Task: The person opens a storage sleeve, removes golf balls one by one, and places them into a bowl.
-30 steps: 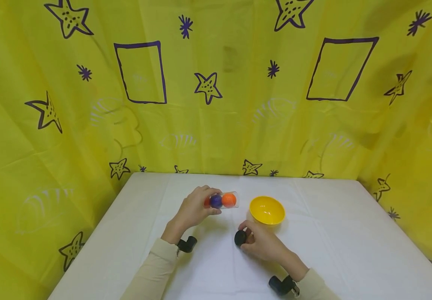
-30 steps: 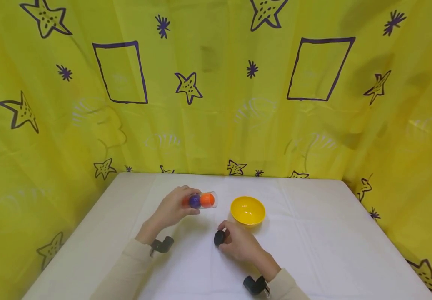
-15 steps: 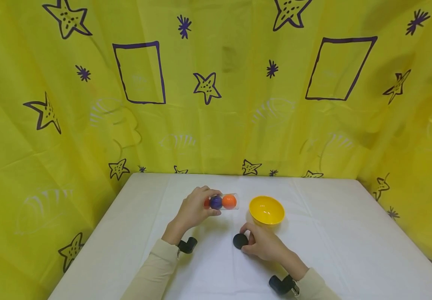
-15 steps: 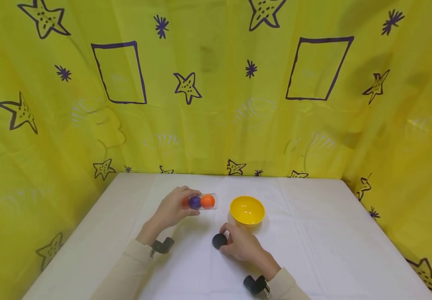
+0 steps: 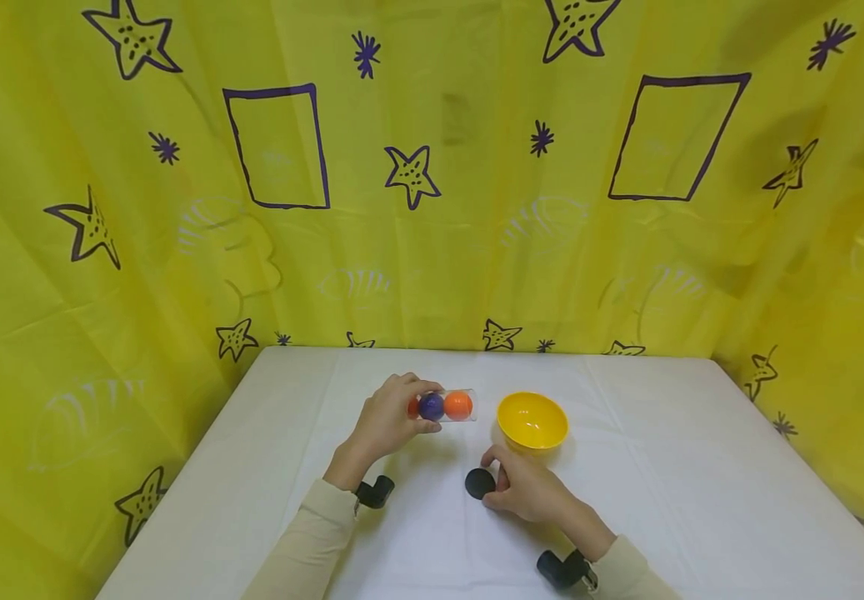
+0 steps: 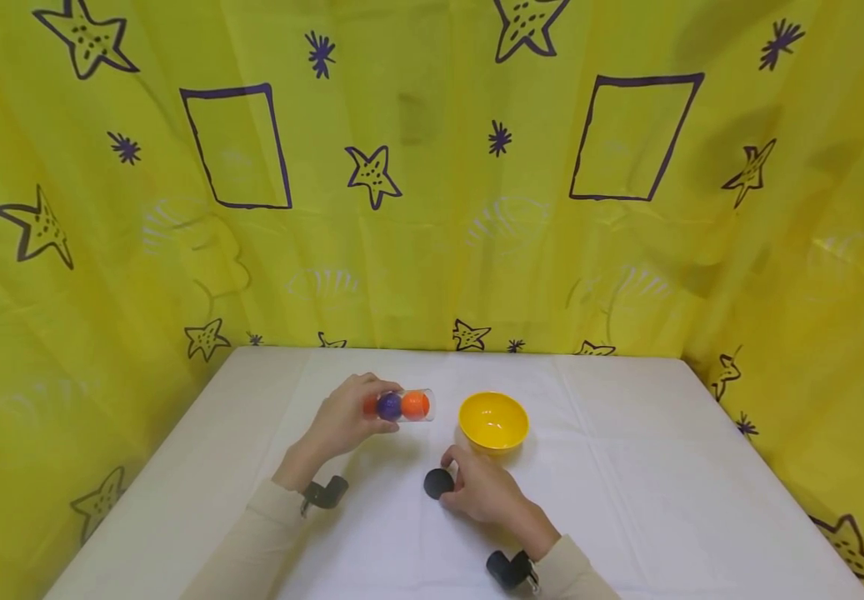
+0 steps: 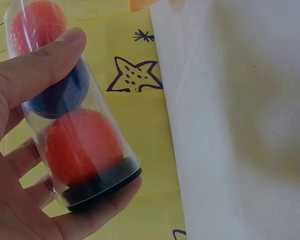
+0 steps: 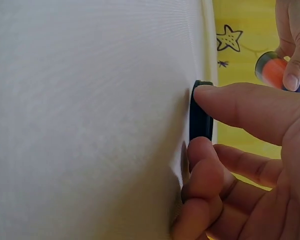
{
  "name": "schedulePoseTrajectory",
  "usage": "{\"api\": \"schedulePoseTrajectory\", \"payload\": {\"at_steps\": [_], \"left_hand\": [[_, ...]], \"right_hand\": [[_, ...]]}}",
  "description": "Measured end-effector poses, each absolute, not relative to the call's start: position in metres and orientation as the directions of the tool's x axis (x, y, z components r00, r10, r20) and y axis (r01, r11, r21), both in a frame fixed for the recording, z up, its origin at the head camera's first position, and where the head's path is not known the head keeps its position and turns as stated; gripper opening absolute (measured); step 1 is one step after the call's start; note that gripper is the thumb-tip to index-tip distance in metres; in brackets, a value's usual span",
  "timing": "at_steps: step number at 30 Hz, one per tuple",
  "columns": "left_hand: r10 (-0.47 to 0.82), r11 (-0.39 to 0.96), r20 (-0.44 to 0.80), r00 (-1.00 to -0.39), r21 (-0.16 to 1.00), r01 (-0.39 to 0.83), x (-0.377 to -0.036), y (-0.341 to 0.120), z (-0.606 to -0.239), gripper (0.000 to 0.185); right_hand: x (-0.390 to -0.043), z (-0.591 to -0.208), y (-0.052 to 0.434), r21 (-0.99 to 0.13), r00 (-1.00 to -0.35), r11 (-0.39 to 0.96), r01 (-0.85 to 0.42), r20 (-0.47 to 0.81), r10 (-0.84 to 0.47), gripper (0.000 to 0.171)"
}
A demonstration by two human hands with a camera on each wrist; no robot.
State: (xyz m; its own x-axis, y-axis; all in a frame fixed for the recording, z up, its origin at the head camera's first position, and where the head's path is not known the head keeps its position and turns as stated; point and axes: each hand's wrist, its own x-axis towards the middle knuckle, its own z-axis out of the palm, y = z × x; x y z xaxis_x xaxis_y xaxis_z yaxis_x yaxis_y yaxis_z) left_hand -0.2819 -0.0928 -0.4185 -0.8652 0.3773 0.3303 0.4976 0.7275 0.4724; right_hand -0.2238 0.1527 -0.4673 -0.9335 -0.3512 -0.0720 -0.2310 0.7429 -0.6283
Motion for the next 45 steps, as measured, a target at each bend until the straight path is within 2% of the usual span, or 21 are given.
{"api": "schedulePoseTrajectory", "payload": {"at_steps": [8,17,24,30,36,45], "left_hand": [[0.377,0.726,0.345,-0.860,0.466,0.506,-0.283,-0.093,-0.420,0.050],[0.408,0.697,0.369,-0.835,0.464,0.546,-0.281,-0.092,-0.419,0.048],[0.424,0.678,0.394,-0.815,0.458,0.574,-0.278,-0.090,-0.417,0.046],[0.435,0.671,0.429,-0.792,0.432,0.602,-0.276,-0.088,-0.414,0.045],[0.452,0.681,0.455,-0.767,0.379,0.626,-0.275,-0.086,-0.412,0.044],[0.479,0.682,0.493,-0.726,0.313,0.662,-0.274,-0.083,-0.411,0.045]], "right_hand": [[-0.224,-0.453,0.153,-0.679,-0.946,0.713,-0.176,-0.083,-0.313,0.042],[-0.225,-0.439,0.153,-0.758,-0.972,0.624,-0.187,0.051,-0.230,0.031],[-0.227,-0.436,0.155,-0.849,-0.978,0.501,-0.170,0.083,-0.190,0.037],[-0.228,-0.434,0.159,-0.894,-0.972,0.411,-0.180,0.096,-0.215,0.044],[-0.228,-0.433,0.159,-0.905,-0.964,0.375,-0.201,0.114,-0.241,0.050],[-0.229,-0.436,0.159,-0.912,-0.961,0.356,-0.204,0.118,-0.250,0.049]]}}
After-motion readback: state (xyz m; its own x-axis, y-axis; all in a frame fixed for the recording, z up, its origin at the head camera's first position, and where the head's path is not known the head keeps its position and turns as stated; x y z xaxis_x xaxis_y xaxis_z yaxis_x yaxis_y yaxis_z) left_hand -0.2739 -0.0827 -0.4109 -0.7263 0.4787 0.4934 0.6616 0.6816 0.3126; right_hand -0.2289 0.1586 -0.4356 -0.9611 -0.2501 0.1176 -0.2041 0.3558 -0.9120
